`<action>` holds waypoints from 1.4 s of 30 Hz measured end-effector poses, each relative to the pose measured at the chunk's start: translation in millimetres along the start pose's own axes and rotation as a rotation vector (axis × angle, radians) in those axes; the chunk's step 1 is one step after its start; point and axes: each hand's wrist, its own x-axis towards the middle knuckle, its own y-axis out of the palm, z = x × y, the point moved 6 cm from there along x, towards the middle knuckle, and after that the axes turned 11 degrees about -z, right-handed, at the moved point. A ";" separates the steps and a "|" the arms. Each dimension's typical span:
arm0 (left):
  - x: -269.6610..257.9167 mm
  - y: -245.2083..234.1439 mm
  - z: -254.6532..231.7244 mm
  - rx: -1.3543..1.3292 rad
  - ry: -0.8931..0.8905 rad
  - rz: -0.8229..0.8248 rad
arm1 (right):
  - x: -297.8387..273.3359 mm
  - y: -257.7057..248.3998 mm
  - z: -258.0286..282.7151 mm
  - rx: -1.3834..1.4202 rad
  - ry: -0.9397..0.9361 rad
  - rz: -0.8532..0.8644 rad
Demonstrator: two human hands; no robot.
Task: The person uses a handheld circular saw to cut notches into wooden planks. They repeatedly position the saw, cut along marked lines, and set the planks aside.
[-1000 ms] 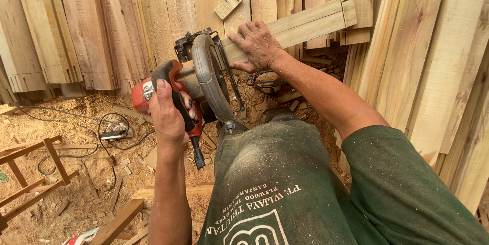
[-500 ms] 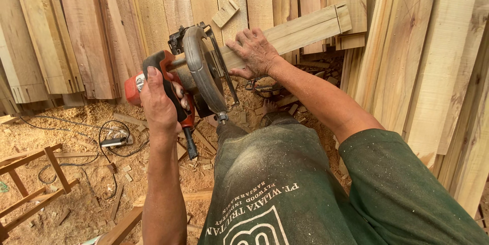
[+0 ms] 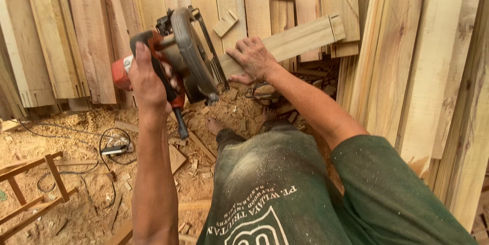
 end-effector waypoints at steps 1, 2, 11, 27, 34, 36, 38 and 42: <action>-2.7 0.3 -5.4 -0.024 0.007 0.011 | 4.6 0.7 -5.8 -0.021 0.011 0.037; -11.0 -3.3 -10.5 -0.048 0.013 0.022 | 8.4 1.3 -11.1 -0.042 0.023 0.074; -104.1 -62.5 -15.0 -0.111 -0.043 -0.048 | 3.5 8.8 -9.1 0.047 -0.015 -0.053; -139.6 -110.2 63.8 -0.209 -0.137 -0.143 | 5.1 6.5 -15.6 0.061 -0.144 -0.197; -130.5 -99.9 96.2 -0.197 -0.158 -0.151 | -60.7 -7.0 -104.5 -0.180 0.064 0.158; -129.9 -99.0 101.6 -0.178 -0.130 -0.164 | -72.7 -12.0 -118.0 -0.241 0.084 0.191; -132.2 -99.9 108.5 -0.149 -0.143 -0.173 | -82.3 -17.7 -124.2 -0.276 0.089 0.211; -134.5 -108.8 112.5 -0.135 -0.083 -0.187 | -66.8 -25.3 -112.4 -0.214 0.132 0.285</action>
